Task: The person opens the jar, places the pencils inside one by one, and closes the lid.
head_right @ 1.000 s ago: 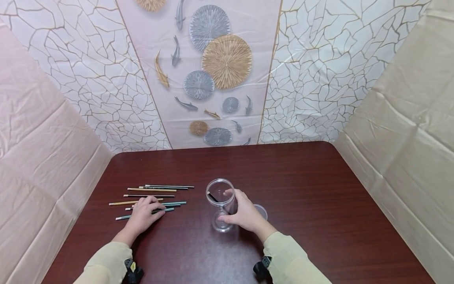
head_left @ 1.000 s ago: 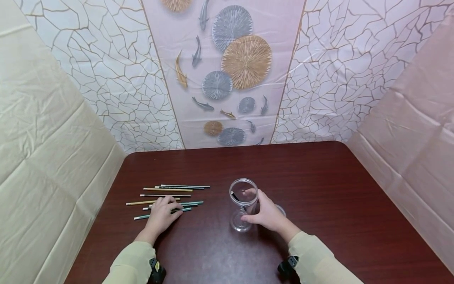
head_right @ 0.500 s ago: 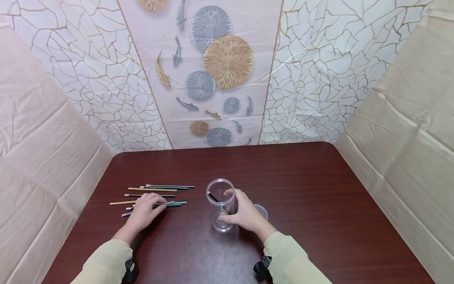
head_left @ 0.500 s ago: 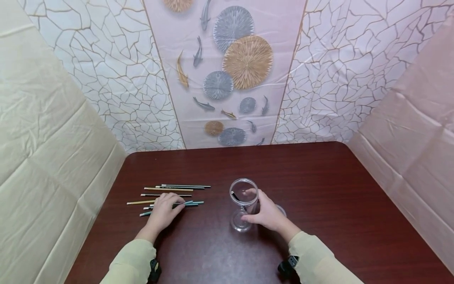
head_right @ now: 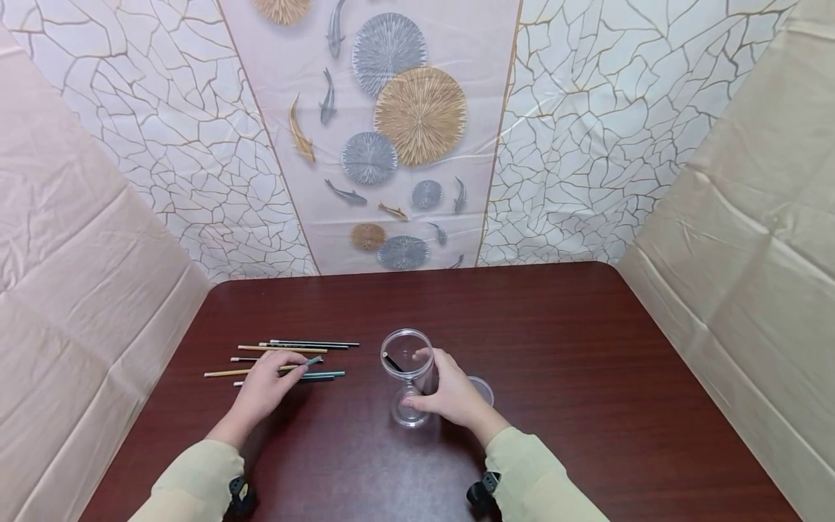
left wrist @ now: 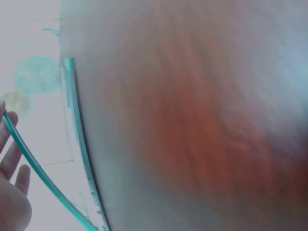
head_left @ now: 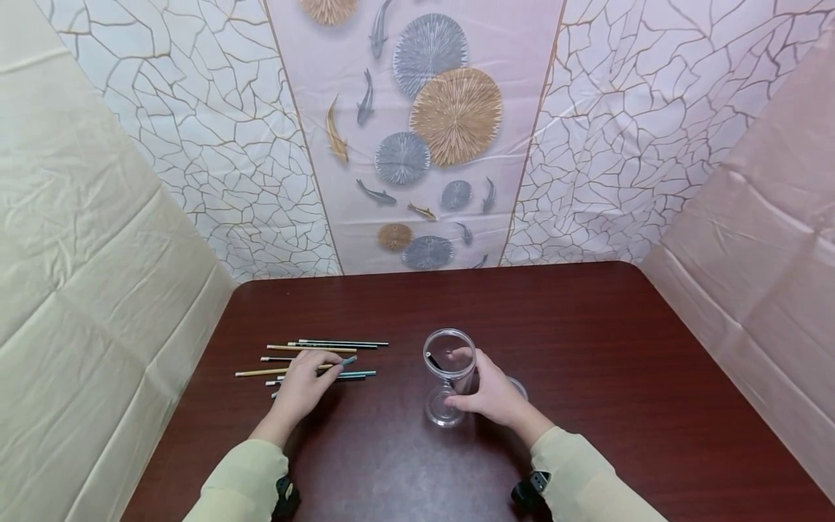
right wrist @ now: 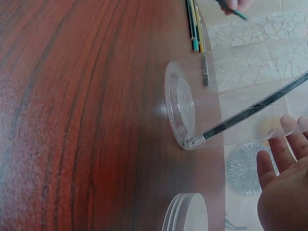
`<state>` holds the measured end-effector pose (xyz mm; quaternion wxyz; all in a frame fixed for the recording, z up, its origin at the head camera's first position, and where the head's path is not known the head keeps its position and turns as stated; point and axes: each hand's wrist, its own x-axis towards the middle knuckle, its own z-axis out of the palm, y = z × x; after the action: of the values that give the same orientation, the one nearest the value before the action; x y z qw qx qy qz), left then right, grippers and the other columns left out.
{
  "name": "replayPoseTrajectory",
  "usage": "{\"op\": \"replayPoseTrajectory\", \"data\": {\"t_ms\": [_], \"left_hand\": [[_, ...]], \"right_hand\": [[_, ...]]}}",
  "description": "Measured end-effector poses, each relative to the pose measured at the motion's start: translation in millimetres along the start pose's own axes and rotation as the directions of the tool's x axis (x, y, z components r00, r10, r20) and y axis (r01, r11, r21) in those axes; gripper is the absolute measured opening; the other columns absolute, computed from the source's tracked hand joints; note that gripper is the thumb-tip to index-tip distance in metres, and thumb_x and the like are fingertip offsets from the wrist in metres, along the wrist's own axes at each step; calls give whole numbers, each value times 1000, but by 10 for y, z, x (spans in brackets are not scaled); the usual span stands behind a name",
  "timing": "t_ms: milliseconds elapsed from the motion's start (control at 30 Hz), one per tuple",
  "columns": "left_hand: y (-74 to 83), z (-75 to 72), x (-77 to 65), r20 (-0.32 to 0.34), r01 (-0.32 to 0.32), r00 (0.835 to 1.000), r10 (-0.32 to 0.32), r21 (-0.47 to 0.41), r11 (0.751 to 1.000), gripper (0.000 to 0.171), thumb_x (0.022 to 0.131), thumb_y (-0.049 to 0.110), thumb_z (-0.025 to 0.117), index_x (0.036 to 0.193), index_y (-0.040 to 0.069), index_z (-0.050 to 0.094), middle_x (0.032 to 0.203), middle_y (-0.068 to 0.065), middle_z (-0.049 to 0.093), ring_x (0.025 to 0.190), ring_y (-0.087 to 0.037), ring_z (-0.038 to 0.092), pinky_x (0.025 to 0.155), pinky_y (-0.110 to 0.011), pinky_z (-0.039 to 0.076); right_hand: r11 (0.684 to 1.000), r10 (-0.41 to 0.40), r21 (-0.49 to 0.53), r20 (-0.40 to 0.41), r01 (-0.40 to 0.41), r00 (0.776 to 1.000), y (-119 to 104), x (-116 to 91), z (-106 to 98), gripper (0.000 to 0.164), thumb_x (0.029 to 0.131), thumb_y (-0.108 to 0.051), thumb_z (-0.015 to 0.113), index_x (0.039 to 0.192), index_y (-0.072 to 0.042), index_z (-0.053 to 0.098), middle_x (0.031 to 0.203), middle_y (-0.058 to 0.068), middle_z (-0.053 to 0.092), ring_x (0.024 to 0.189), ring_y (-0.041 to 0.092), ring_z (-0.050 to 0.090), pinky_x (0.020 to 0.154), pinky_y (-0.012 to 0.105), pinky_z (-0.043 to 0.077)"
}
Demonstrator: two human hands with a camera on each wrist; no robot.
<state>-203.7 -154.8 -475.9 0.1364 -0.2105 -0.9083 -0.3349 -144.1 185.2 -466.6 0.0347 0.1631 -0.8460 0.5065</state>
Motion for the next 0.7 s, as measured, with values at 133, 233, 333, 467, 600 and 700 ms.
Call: {"op": "replayPoseTrajectory", "data": {"t_ms": [133, 233, 333, 467, 600, 700], "left_hand": [[142, -71, 45, -62, 40, 997, -46, -89, 995, 12, 84, 13, 71, 96, 14, 70, 94, 2, 66, 98, -21, 55, 81, -42, 45], [262, -127, 80, -98, 105, 987, -124, -181, 978, 13, 84, 15, 71, 97, 13, 69, 95, 0, 65, 95, -19, 57, 76, -38, 48], [379, -179, 118, -110, 179, 969, -223, -316, 932, 14, 86, 15, 69, 99, 10, 68, 97, -3, 63, 91, -17, 59, 72, -30, 50], [514, -227, 176, -97, 234, 942, -321, -497, 836, 15, 86, 12, 69, 99, 4, 66, 96, -8, 66, 86, -14, 61, 70, -22, 50], [631, -257, 226, -108, 226, 928, -358, -599, 768, 15, 86, 11, 69, 98, 2, 65, 93, -5, 70, 84, -11, 61, 70, -21, 49], [707, -281, 256, -137, 195, 922, -362, -644, 740, 15, 87, 11, 68, 97, 1, 64, 93, 0, 71, 86, -11, 61, 71, -20, 48]], "right_hand": [[1000, -10, 4, -6, 10, 1000, -1, -3, -2, 66, 66, -17, 85, 121, -10, 48, 120, 7, 57, 87, 12, 58, 82, 30, 45], [1000, -16, 7, -10, 16, 1000, 0, -4, -2, 66, 66, -17, 85, 121, -9, 48, 120, 6, 57, 88, 12, 58, 83, 30, 45], [1000, -13, 5, -10, 13, 1000, 4, -5, -3, 66, 66, -17, 85, 121, -10, 48, 120, 4, 57, 89, 12, 58, 83, 30, 45], [1000, -6, -7, -12, 6, 1000, 14, -7, -3, 66, 66, -18, 85, 121, -11, 48, 120, 2, 57, 90, 12, 58, 84, 30, 44], [1000, 0, -10, -14, 0, 1000, 19, -11, -2, 66, 66, -18, 85, 121, -10, 48, 120, 1, 56, 92, 13, 58, 85, 32, 44], [1000, 9, -18, -17, -9, 1000, 9, -12, -2, 67, 66, -19, 85, 122, -11, 48, 120, 1, 56, 94, 13, 57, 87, 33, 43]]}}
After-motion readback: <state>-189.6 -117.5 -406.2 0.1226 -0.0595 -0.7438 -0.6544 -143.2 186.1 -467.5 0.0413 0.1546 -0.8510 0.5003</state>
